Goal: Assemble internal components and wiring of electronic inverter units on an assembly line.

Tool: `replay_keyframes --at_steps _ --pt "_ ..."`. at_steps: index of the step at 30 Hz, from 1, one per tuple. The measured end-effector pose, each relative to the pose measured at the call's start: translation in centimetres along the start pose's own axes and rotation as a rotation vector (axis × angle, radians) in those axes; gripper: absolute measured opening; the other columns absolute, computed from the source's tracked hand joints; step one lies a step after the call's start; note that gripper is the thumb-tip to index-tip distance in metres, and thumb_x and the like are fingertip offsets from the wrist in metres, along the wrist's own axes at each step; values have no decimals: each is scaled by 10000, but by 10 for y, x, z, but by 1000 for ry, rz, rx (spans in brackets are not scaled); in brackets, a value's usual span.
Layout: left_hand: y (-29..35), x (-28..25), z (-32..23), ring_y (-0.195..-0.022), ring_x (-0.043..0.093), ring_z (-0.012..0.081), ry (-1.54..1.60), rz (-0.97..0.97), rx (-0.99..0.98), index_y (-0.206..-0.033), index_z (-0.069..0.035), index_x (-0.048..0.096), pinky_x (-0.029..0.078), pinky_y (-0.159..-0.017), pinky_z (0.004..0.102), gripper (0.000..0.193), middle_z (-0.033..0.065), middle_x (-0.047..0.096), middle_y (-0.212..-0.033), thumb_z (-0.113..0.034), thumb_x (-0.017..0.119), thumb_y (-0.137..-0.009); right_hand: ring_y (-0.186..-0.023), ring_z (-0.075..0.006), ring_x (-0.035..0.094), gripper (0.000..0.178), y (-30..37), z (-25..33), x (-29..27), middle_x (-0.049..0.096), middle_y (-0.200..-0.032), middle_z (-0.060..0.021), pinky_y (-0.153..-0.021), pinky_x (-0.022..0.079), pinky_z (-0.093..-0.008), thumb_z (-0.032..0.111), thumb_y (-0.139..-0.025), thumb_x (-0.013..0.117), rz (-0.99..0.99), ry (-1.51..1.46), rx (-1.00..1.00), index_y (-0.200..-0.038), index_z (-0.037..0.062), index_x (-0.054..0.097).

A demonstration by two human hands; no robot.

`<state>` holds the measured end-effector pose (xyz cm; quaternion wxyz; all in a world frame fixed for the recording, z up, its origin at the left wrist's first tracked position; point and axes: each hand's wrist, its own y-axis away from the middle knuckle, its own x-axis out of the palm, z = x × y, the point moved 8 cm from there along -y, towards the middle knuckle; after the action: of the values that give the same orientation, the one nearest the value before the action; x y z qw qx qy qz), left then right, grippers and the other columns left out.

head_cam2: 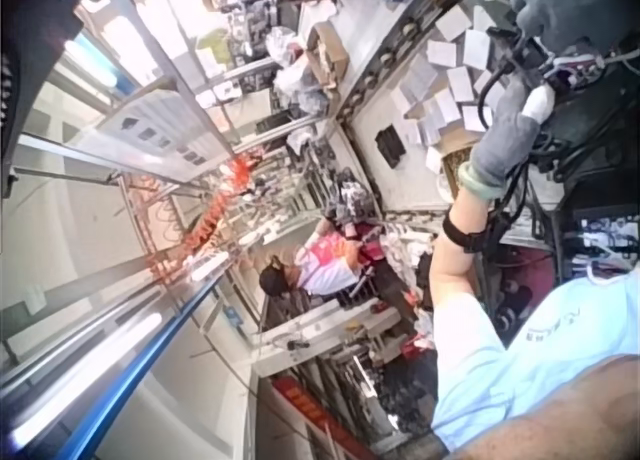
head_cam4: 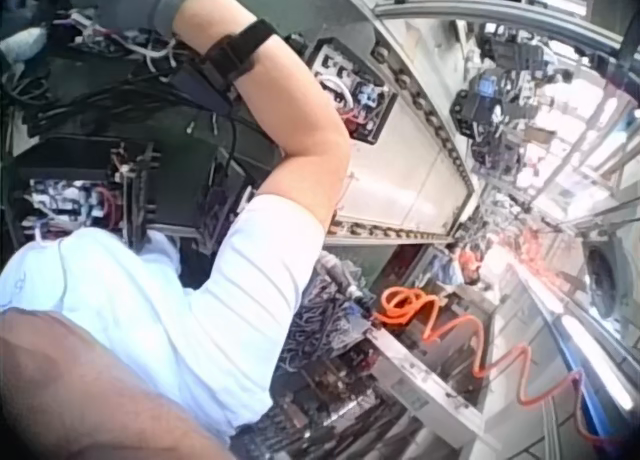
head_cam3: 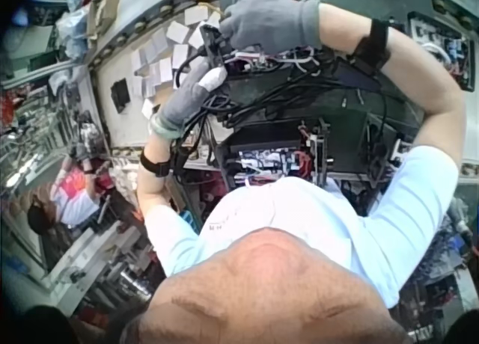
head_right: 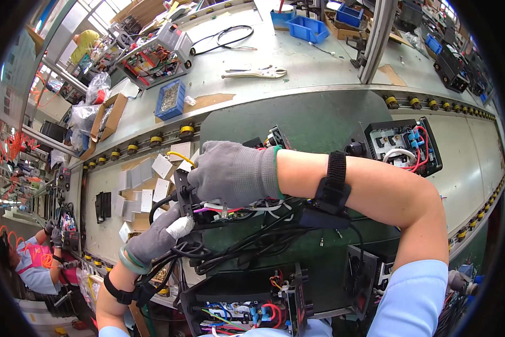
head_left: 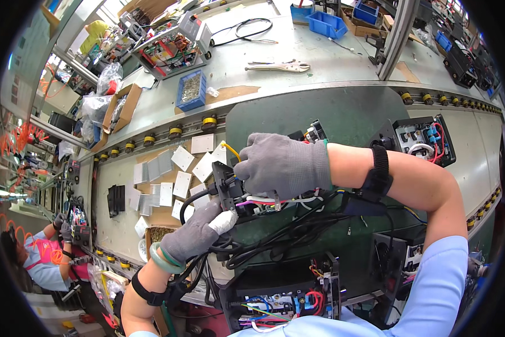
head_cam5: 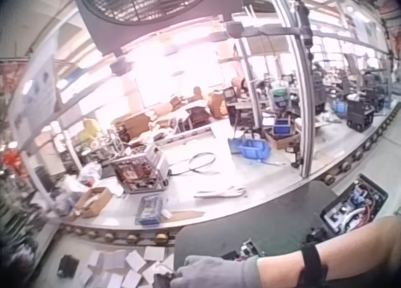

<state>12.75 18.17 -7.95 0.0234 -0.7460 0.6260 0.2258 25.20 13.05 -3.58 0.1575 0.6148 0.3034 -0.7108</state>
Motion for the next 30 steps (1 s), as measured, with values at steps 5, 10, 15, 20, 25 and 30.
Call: replay_keyframes --at_steps 5,10,15,20,25,30 --pt "-3 4 3 -1251 481 224 -53 126 -253 -1456 -4 406 371 -1079 342 502 159 479 -1397 -278 460 -1038 -841 -202 624 99 -9 2 6 615 -848 -14 -823 476 -357 238 -723 679 141 67 26 -713 141 663" --pt "-3 0 -8 -1100 556 196 -135 80 -249 -1372 -4 497 442 -984 339 402 131 575 -1229 -206 467 -1025 -795 -212 637 108 -18 5 6 618 -812 -32 -755 495 -360 220 -748 666 264 85 20 -705 121 668" --pt "-11 11 -6 -957 594 160 -123 105 -171 -1309 -46 562 488 -809 324 468 144 622 -1123 -397 528 -1001 -757 -230 626 90 -9 10 1 613 -816 -45 -682 493 -380 212 -737 663 160 103 30 -716 125 669" --pt "-12 14 6 -1127 567 309 59 21 -45 -1273 47 493 455 -955 436 624 181 595 -1216 -500 511 -973 -717 -310 586 88 3 18 -20 560 -780 -90 -612 435 -446 184 -690 660 -153 19 148 -711 110 619" --pt "-12 13 -1 -1034 615 432 -103 -122 -23 -1152 39 564 472 -908 476 480 267 649 -1027 -395 547 -947 -669 -335 540 200 11 -1 1 517 -675 -89 -603 381 -453 268 -542 695 -74 -133 166 -623 106 611" --pt "-12 3 -2 -937 617 494 -209 -224 -43 -1084 33 566 481 -841 533 404 288 666 -922 -345 521 -947 -638 -334 542 228 0 -6 15 524 -669 -89 -615 396 -444 280 -553 692 -90 -69 143 -584 86 577"
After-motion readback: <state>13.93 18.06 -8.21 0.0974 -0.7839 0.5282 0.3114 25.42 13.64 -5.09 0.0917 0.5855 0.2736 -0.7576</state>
